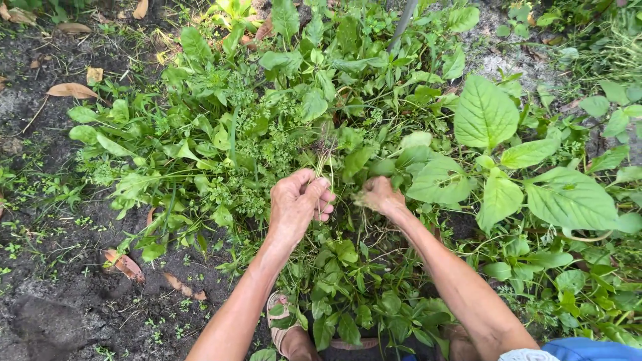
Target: The person crouches in a garden bed and pulls weeds by hand, gathering them into a bundle. The person repeatedly reaches into the soil, grasps weed stems, and pulls them out, adding them to the growing pile in hand.
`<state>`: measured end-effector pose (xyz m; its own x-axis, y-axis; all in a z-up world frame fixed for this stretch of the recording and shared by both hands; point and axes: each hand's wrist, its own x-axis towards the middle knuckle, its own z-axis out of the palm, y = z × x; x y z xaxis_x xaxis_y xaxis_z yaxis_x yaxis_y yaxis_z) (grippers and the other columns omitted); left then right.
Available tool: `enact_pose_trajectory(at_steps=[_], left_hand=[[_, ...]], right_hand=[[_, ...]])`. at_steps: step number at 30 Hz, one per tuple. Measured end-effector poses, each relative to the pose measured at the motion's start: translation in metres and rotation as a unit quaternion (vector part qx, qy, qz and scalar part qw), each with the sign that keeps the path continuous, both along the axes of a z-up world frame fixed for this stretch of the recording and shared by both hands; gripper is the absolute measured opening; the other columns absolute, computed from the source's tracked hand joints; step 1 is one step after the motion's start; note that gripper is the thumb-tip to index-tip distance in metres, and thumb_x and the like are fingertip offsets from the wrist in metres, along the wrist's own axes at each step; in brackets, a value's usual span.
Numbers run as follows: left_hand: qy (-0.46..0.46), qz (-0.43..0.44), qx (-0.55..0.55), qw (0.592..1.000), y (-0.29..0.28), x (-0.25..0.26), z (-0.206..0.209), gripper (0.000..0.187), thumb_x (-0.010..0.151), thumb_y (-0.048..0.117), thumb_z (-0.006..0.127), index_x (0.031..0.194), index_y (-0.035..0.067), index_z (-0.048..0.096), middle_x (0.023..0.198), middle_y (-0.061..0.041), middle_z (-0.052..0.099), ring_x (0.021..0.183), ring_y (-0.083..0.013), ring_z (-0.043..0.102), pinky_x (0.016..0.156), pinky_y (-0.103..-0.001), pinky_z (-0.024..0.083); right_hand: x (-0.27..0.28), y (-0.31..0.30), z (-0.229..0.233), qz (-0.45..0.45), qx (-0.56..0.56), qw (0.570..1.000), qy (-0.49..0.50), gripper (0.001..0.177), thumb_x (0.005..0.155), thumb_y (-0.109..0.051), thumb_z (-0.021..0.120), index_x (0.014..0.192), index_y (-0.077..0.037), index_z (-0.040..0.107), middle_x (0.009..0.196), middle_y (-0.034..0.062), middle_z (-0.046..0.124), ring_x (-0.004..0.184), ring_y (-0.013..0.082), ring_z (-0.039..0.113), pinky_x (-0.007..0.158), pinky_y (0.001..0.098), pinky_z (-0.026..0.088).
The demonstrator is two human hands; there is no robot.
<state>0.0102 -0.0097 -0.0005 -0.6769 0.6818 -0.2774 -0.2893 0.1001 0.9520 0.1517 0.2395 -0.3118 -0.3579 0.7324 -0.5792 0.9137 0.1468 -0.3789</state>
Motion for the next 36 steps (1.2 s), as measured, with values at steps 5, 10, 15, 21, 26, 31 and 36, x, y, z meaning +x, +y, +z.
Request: enact_pose_trajectory(at_steps=[5,10,15,21,26,31,36], left_hand=[[-0.034,0.012,-0.023,0.999,0.000,0.006,-0.012,0.017,0.099,0.011,0.062,0.092,-0.004,0.068,0.075,-0.019,0.073,0.059,-0.0175,0.072,0.050,-0.028,0.066],[-0.031,0.027,-0.044,0.998,0.001,0.013,-0.012,0.017,0.098,0.012,0.063,0.094,-0.004,0.070,0.077,-0.019,0.073,0.061,-0.0172,0.073,0.052,-0.029,0.066],[-0.009,0.047,-0.052,0.998,0.007,0.016,-0.023,0.019,0.101,0.014,0.062,0.103,-0.002,0.073,0.086,-0.021,0.075,0.072,-0.0208,0.075,0.063,-0.033,0.068],[-0.145,0.093,0.053,0.984,0.010,0.022,-0.021,0.019,0.101,0.016,0.062,0.105,0.000,0.071,0.090,-0.017,0.076,0.078,-0.0197,0.076,0.071,-0.033,0.067],[-0.194,0.090,0.073,0.974,0.011,0.021,-0.035,0.017,0.094,0.011,0.072,0.106,-0.001,0.073,0.086,-0.019,0.077,0.073,-0.0209,0.077,0.069,-0.036,0.068],[-0.126,0.118,0.105,0.979,0.005,0.001,-0.026,0.014,0.098,0.012,0.067,0.106,0.002,0.072,0.082,-0.015,0.074,0.071,-0.0172,0.073,0.069,-0.035,0.069],[-0.064,0.144,0.120,0.980,0.000,-0.014,0.014,0.013,0.101,0.012,0.064,0.108,0.004,0.072,0.083,-0.014,0.073,0.073,-0.0155,0.072,0.072,-0.034,0.069]], right_hand=[[-0.021,-0.032,0.162,0.118,-0.059,0.975,0.179,0.015,0.078,-0.008,0.080,0.071,-0.021,0.076,0.071,0.0003,0.072,0.076,0.0201,0.069,0.085,0.0370,0.051],[-0.025,-0.069,0.254,0.116,-0.149,0.911,0.367,0.010,0.083,-0.010,0.086,0.080,-0.009,0.077,0.061,0.0002,0.057,0.060,0.0120,0.055,0.062,0.0265,0.052],[-0.037,-0.089,0.294,0.085,-0.179,0.864,0.463,0.007,0.087,-0.011,0.083,0.087,-0.008,0.077,0.065,0.0021,0.060,0.061,0.0090,0.056,0.055,0.0203,0.053],[-0.058,-0.102,0.283,0.029,-0.141,0.837,0.529,0.009,0.086,-0.012,0.084,0.089,-0.007,0.078,0.074,-0.0032,0.053,0.067,0.0009,0.052,0.063,0.0185,0.051],[-0.060,-0.103,0.293,0.054,-0.118,0.847,0.515,0.010,0.084,-0.014,0.085,0.088,-0.008,0.078,0.073,-0.0034,0.054,0.066,0.0019,0.051,0.061,0.0179,0.048],[-0.041,-0.079,0.310,0.122,-0.077,0.888,0.437,0.019,0.093,0.004,0.058,0.092,-0.008,0.073,0.080,0.0053,0.063,0.064,0.0112,0.065,0.057,0.0224,0.056],[-0.018,-0.072,0.275,0.195,-0.217,0.922,0.255,0.024,0.093,0.003,0.051,0.100,-0.007,0.072,0.087,0.0121,0.065,0.069,0.0194,0.066,0.062,0.0293,0.062]])
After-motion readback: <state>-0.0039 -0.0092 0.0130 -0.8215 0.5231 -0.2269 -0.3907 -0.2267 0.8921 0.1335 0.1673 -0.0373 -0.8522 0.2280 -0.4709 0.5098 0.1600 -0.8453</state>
